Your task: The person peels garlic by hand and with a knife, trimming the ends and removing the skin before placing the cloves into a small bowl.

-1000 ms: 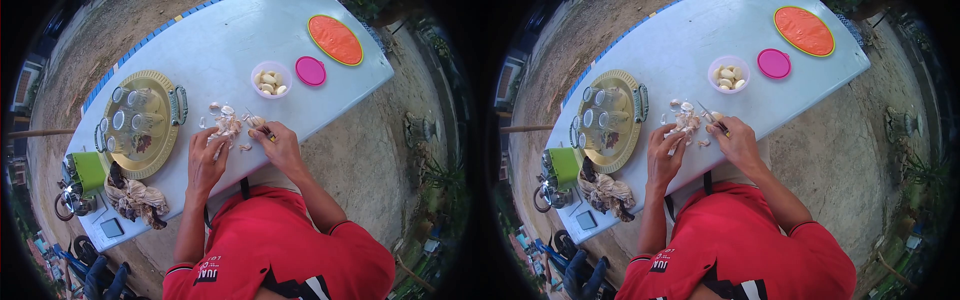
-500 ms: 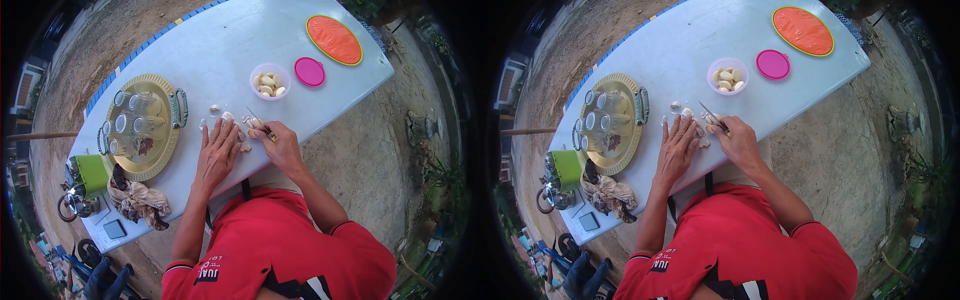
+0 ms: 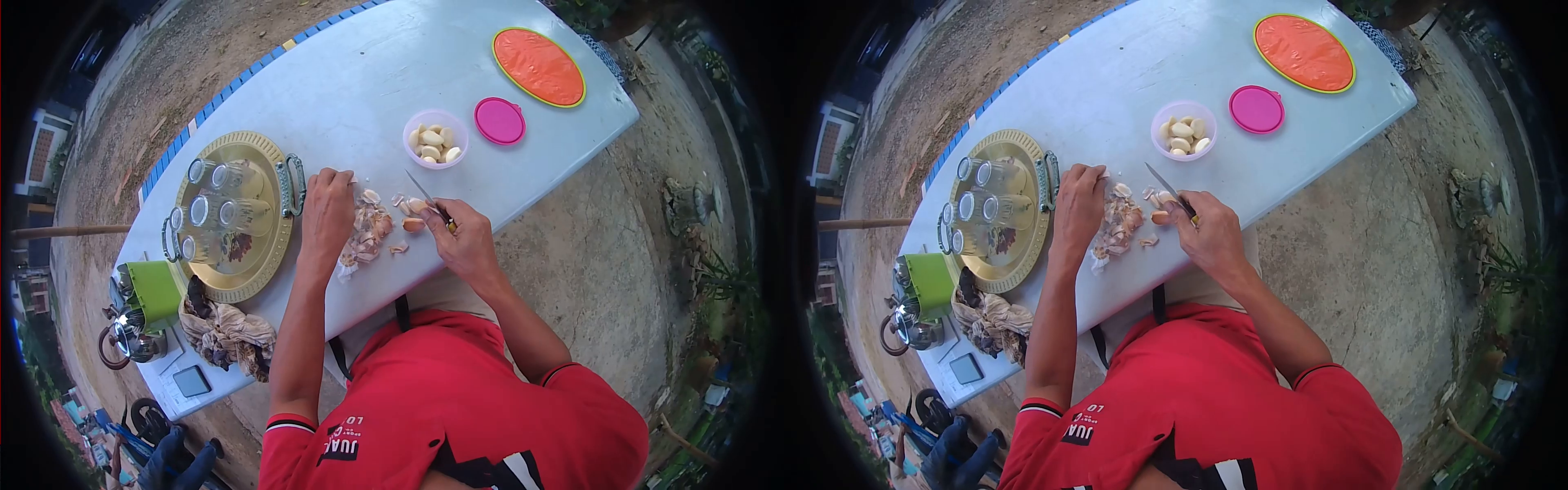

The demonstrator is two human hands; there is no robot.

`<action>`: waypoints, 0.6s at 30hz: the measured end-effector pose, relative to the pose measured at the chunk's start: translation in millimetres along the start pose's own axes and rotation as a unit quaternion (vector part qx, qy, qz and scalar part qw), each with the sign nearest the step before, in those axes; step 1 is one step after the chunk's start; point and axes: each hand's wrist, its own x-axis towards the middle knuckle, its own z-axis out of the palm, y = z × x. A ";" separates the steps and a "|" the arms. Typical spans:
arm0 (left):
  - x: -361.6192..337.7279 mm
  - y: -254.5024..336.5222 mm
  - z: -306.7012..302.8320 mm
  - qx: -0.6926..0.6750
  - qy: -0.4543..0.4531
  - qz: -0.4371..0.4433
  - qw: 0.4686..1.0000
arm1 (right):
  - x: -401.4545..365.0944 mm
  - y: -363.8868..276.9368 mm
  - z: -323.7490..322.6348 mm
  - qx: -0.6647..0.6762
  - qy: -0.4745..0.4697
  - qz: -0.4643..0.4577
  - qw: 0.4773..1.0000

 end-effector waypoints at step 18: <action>-86.3 43.4 -38.0 -0.696 0.019 -0.301 0.652 | -9.7 -54.4 14.1 0.278 -0.295 0.065 0.912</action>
